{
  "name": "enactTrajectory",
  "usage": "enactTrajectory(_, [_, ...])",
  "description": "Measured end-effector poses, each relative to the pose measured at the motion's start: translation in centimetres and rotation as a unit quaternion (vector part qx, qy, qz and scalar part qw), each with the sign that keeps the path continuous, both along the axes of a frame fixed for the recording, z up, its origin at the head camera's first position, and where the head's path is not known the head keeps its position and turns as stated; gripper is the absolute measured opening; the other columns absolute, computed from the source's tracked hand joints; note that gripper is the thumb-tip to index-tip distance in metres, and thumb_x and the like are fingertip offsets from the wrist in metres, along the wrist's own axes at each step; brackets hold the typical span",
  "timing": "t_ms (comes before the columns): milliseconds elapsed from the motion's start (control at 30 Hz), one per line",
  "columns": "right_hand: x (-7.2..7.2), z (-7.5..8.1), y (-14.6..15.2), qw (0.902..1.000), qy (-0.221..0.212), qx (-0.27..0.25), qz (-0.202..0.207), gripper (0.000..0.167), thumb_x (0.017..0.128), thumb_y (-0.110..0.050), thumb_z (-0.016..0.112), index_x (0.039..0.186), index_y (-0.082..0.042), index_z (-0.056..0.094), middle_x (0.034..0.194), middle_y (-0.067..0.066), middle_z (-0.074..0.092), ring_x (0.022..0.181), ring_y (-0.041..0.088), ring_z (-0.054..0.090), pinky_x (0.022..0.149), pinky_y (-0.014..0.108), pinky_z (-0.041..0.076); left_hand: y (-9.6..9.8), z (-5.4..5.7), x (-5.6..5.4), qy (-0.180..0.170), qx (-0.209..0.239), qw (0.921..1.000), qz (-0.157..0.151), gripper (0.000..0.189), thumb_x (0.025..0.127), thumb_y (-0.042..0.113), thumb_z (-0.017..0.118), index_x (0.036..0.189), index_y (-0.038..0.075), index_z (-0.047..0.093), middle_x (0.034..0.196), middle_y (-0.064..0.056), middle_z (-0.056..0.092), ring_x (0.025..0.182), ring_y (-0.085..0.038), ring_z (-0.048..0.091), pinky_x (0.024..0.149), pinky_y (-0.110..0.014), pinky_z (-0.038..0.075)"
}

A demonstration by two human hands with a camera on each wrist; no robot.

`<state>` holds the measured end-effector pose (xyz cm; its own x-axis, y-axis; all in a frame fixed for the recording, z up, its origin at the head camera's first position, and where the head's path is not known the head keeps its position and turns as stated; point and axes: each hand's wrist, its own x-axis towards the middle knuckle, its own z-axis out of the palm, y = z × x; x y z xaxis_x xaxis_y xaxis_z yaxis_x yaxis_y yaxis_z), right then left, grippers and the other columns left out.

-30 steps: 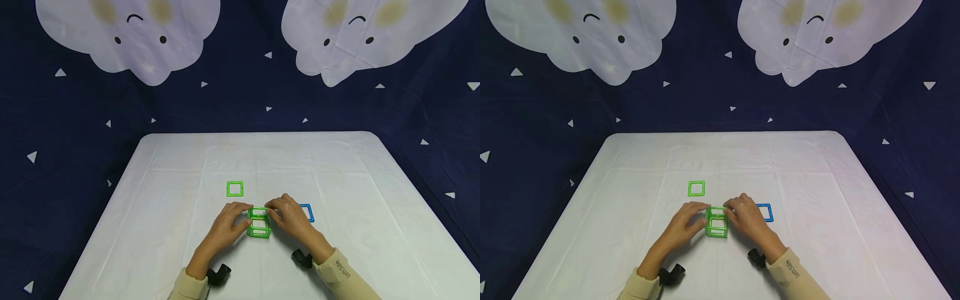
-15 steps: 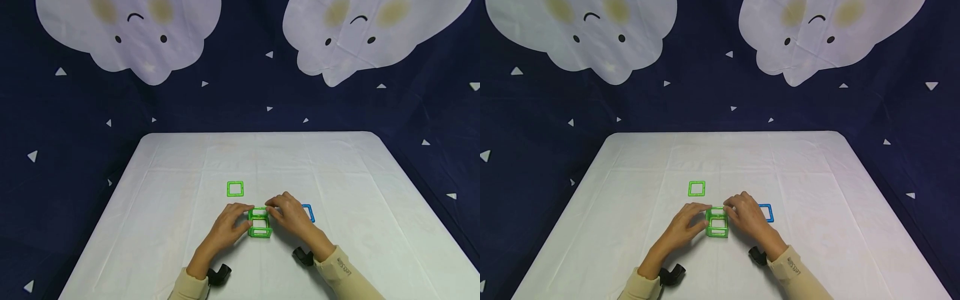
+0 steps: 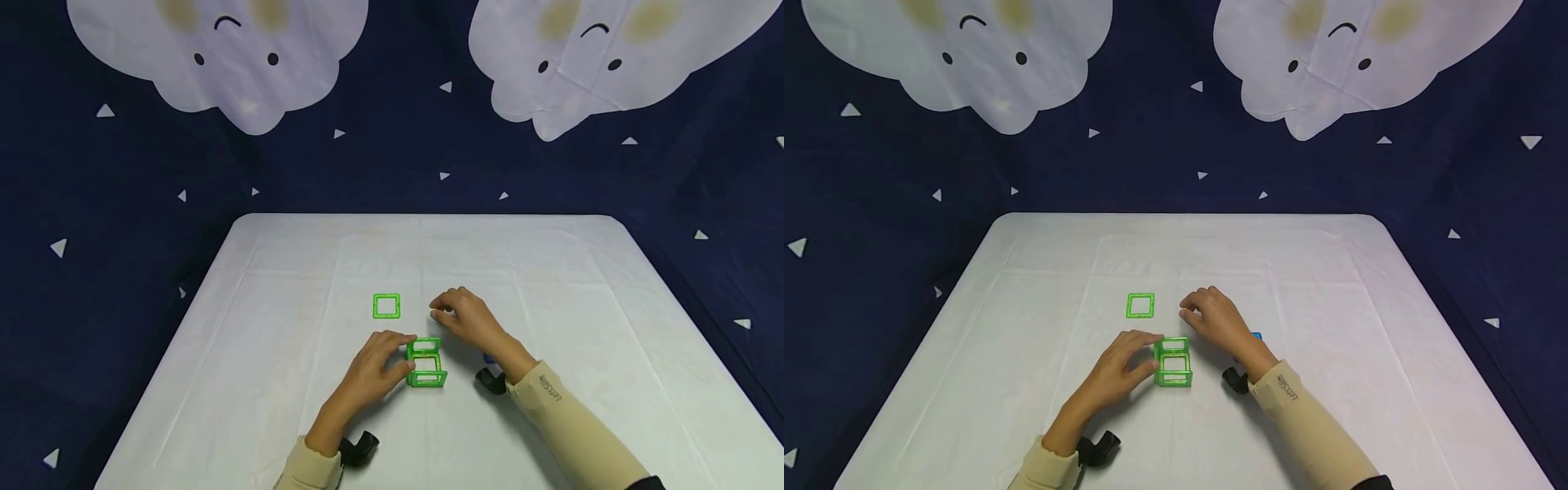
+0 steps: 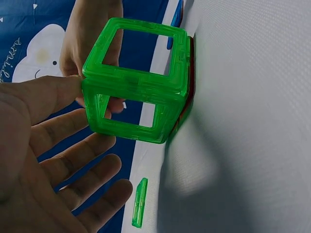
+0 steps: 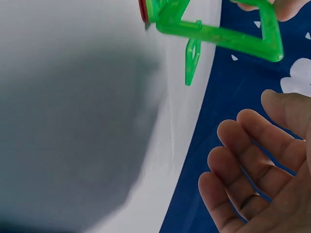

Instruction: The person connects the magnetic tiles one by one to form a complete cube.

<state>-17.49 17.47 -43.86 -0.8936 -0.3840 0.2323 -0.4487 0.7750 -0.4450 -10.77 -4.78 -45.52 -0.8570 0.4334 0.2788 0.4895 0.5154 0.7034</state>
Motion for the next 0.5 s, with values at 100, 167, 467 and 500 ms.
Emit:
enactTrajectory(100, [-1.0, -0.1, -0.5, 0.9999, -0.007, 0.011, 0.011, 0.018, 0.088, -0.022, 0.065, 0.1, -0.009, 0.07, 0.092, 0.002, 0.068, 0.087, 0.017, 0.058, 0.074, 0.033, 0.049, 0.0, 0.0, 0.1, 0.0, -0.002, 1.0, 0.006, 0.039, 0.084, 0.021, 0.07, 0.121, 0.014, 0.063, 0.115, 0.002, 0.063, 0.106, -0.015, 0.054, 0.089, -0.034, 0.046])
enactTrajectory(167, [-1.6, 0.0, -0.8, 0.9996, -0.013, 0.017, 0.018, 0.02, 0.088, -0.023, 0.066, 0.102, -0.009, 0.07, 0.093, 0.002, 0.067, 0.087, 0.018, 0.058, 0.074, 0.033, 0.048, 0.0, 0.0, 0.2, 0.0, -0.002, 1.0, 0.009, 0.038, 0.084, 0.021, 0.07, 0.121, 0.014, 0.063, 0.115, 0.002, 0.063, 0.106, -0.015, 0.054, 0.089, -0.035, 0.046])
enactTrajectory(467, [-3.9, 0.2, -1.9, 0.998, -0.019, 0.034, 0.05, 0.024, 0.086, -0.02, 0.067, 0.106, -0.007, 0.068, 0.096, 0.006, 0.067, 0.09, 0.022, 0.059, 0.076, 0.036, 0.048, 0.0, 0.0, 0.4, 0.003, -0.007, 0.9998, 0.021, 0.039, 0.083, 0.023, 0.071, 0.121, 0.016, 0.063, 0.115, 0.003, 0.063, 0.106, -0.014, 0.054, 0.088, -0.033, 0.046])
enactTrajectory(500, [-4.1, 0.2, -2.0, 0.9979, -0.02, 0.035, 0.05, 0.024, 0.086, -0.02, 0.068, 0.107, -0.007, 0.068, 0.096, 0.006, 0.067, 0.09, 0.022, 0.059, 0.077, 0.036, 0.048, 0.0, 0.0, 0.5, 0.005, -0.007, 0.9997, 0.021, 0.039, 0.083, 0.023, 0.071, 0.12, 0.016, 0.063, 0.115, 0.003, 0.063, 0.105, -0.014, 0.054, 0.088, -0.033, 0.046])
